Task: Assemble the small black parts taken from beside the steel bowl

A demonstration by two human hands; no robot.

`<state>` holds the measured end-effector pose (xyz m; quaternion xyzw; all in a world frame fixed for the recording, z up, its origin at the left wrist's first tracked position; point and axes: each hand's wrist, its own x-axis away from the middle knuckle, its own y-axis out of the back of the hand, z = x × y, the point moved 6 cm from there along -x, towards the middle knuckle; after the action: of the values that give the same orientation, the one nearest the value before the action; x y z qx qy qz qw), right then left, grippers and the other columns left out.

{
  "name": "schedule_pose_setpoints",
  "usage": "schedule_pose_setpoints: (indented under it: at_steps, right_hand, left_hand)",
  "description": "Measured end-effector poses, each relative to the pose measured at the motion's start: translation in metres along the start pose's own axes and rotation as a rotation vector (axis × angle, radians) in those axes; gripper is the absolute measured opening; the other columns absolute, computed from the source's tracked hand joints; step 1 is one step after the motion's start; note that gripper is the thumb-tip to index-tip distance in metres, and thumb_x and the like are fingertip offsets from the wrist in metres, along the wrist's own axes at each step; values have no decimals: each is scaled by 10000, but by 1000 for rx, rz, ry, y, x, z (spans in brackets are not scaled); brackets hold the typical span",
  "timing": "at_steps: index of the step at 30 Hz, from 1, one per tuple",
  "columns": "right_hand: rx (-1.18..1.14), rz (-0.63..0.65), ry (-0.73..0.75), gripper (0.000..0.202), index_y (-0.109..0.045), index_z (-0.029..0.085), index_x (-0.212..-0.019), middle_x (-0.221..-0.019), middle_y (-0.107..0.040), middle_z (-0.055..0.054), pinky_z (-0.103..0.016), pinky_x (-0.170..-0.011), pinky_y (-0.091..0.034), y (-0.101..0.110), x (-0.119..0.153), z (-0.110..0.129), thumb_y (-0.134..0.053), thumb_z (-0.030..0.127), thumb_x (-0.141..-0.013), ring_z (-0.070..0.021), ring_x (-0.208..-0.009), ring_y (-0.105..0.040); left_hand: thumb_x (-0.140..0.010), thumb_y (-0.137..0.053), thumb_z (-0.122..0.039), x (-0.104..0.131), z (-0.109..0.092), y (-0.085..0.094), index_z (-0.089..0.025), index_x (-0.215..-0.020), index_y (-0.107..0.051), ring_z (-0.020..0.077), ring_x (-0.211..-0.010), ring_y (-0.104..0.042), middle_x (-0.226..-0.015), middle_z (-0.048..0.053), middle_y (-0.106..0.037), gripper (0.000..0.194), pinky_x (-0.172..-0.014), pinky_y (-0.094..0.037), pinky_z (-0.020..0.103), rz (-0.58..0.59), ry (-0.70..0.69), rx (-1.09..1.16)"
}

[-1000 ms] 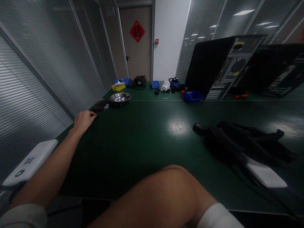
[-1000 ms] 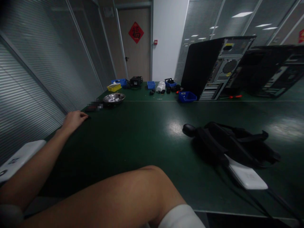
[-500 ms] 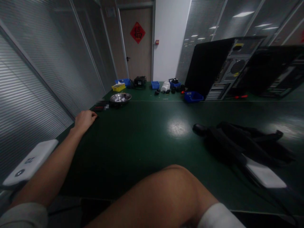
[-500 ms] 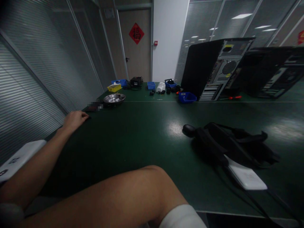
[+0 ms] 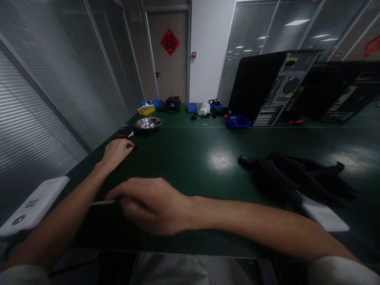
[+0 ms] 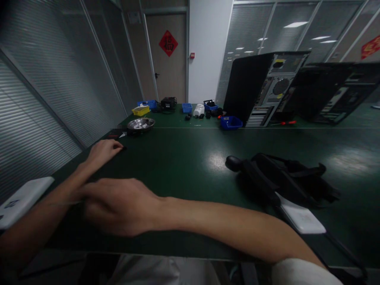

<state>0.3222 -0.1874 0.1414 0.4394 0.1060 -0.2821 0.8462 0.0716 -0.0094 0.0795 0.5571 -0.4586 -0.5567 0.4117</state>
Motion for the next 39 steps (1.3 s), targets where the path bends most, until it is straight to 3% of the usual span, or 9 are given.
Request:
schedule_pose_setpoints:
  at_steps: [3, 6, 8, 10, 13, 16, 20, 22, 39]
  right_hand:
    - [117, -173, -178, 187, -633, 209, -1174, -1018, -687, -25, -286, -790, -498, 36, 44, -46, -502, 290, -1066, -159, -867, -642]
    - [262, -229, -336, 208, -638, 224, -1166, -1060, -694, -42, -302, -792, -475, 63, 96, -84, -485, 335, -1080, -179, -899, -650]
    - [342, -220, -415, 201, -637, 235, -1162, -1033, -703, -37, -293, -732, -451, 73, 123, -99, -488, 335, -1072, -175, -839, -650]
    - [390, -195, -489, 180, -628, 235, -1157, -949, -705, -20, -282, -658, -406, 78, 141, -109, -515, 329, -1053, -163, -740, -629]
    - [422, -77, -473, 148, -638, 235, -1113, -906, -681, -9, -273, -621, -360, 77, 147, -113, -543, 303, -1024, -144, -663, -577]
    - [439, -112, -425, 112, -648, 225, -1033, -960, -642, -21, -271, -665, -377, 80, 143, -111, -555, 280, -1005, -143, -726, -579]
    - [432, -112, -434, 89, -650, 217, -975, -952, -608, -15, -268, -666, -380, 78, 141, -113, -588, 281, -979, -137, -726, -567]
    - [417, -88, -448, 89, -654, 220, -972, -942, -607, -10, -268, -665, -380, 75, 142, -115, -598, 289, -976, -139, -729, -566]
    - [431, -51, -443, 85, -680, 230, -1000, -973, -630, -14, -272, -680, -375, 69, 142, -109, -614, 274, -969, -152, -790, -590]
  left_hand:
    - [-978, -616, -296, 16, -85, 12, -228, -1115, -777, 257, -1048, -641, -1155, 62, -730, 222, -877, -464, 363, -15, -269, 155]
    - [-996, -604, -293, 49, -169, 20, -253, -1110, -769, 226, -1008, -631, -1112, 42, -729, 205, -883, -460, 364, 52, -523, 286]
    - [-991, -617, -255, 73, -209, 19, -244, -1081, -768, 217, -998, -623, -1076, 37, -729, 175, -904, -453, 371, 94, -647, 332]
    - [-985, -630, -227, 91, -233, 15, -237, -1059, -767, 209, -981, -615, -1036, 35, -720, 156, -891, -462, 360, 135, -713, 383]
    - [-974, -645, -219, 102, -239, 8, -228, -1022, -763, 210, -1036, -601, -1104, 49, -688, 128, -893, -481, 344, 138, -701, 503]
    - [-949, -684, -241, 100, -231, 1, -226, -1016, -745, 219, -1135, -590, -1227, 56, -652, 92, -950, -485, 346, 149, -620, 677]
    - [-896, -748, -259, 96, -226, -12, -253, -1239, -681, 205, -1042, -633, -1180, 49, -675, 349, -859, -512, 314, 289, -529, 813]
    - [-896, -745, -263, 95, -227, -14, -262, -1289, -666, 203, -1017, -637, -1161, 51, -677, 401, -859, -509, 314, 306, -532, 820]
    - [-924, -718, -311, 99, -232, -14, -205, -1102, -746, 166, -864, -615, -1010, 46, -681, 209, -747, -457, 272, 290, -565, 810]
